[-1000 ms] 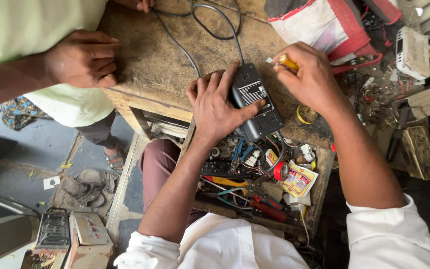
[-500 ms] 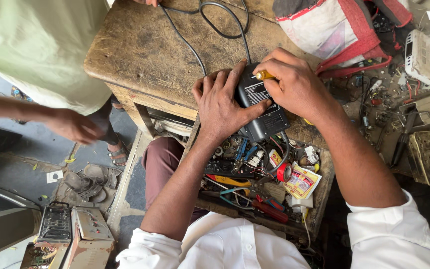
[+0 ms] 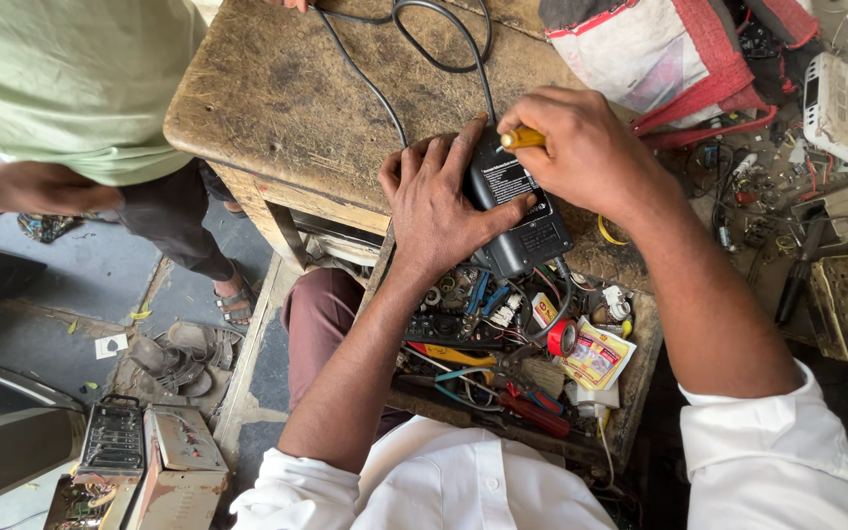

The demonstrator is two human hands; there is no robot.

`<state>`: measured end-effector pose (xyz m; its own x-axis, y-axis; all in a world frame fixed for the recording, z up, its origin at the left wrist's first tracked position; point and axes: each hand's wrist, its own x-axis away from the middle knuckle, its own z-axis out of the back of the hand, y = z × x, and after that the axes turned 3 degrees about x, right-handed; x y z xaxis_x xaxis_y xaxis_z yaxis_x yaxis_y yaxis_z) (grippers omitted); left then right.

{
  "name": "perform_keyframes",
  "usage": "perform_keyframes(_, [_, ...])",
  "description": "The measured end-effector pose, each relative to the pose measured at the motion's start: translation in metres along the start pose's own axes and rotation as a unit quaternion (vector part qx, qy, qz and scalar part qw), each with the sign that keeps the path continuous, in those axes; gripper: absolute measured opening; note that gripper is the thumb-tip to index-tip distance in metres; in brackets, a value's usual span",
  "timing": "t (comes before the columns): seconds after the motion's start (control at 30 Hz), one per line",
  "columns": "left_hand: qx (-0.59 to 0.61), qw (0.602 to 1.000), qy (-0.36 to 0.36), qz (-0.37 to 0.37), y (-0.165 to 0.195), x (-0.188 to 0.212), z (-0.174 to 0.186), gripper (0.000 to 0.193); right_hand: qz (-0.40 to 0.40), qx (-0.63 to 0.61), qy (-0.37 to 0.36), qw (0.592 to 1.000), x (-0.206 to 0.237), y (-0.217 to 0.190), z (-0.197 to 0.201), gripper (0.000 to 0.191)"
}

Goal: The person repairs an electronic power device at a cluttered workbench. They handle its wires, open the casing, reposition internal components and wiring with their hands, then use a screwdriver to work on the closed unit while another person assists by holding parts.

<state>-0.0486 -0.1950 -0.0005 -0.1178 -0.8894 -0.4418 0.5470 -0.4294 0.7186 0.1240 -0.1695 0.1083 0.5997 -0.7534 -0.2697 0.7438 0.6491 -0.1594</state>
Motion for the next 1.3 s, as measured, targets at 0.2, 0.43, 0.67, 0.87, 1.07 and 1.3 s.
perform_keyframes(0.2, [-0.007,1.0,-0.01,0.008,0.001,0.0,-0.002,0.106,0.005,-0.019,0.013,1.0,0.002,0.001,-0.004,0.02])
perform_keyframes(0.43, [0.007,1.0,0.002,-0.001,0.0,0.001,-0.001,0.105,-0.017,0.011,0.001,1.0,-0.002,0.004,-0.007,0.019])
perform_keyframes(0.67, [-0.002,1.0,0.002,0.005,0.0,0.002,-0.004,0.104,-0.019,0.042,0.025,0.999,0.0,-0.004,-0.013,0.02])
perform_keyframes(0.87, [0.0,1.0,-0.005,0.008,-0.001,0.002,-0.004,0.104,-0.035,0.106,0.016,0.994,-0.008,-0.008,-0.017,0.027])
perform_keyframes(1.07, [-0.006,1.0,-0.012,0.013,-0.002,0.0,-0.006,0.103,-0.067,0.079,0.01,0.995,-0.008,-0.013,-0.017,0.037])
perform_keyframes(1.3, [-0.004,1.0,0.0,0.006,-0.002,0.001,-0.006,0.103,0.001,0.007,0.057,0.998,-0.001,-0.011,-0.013,0.022])
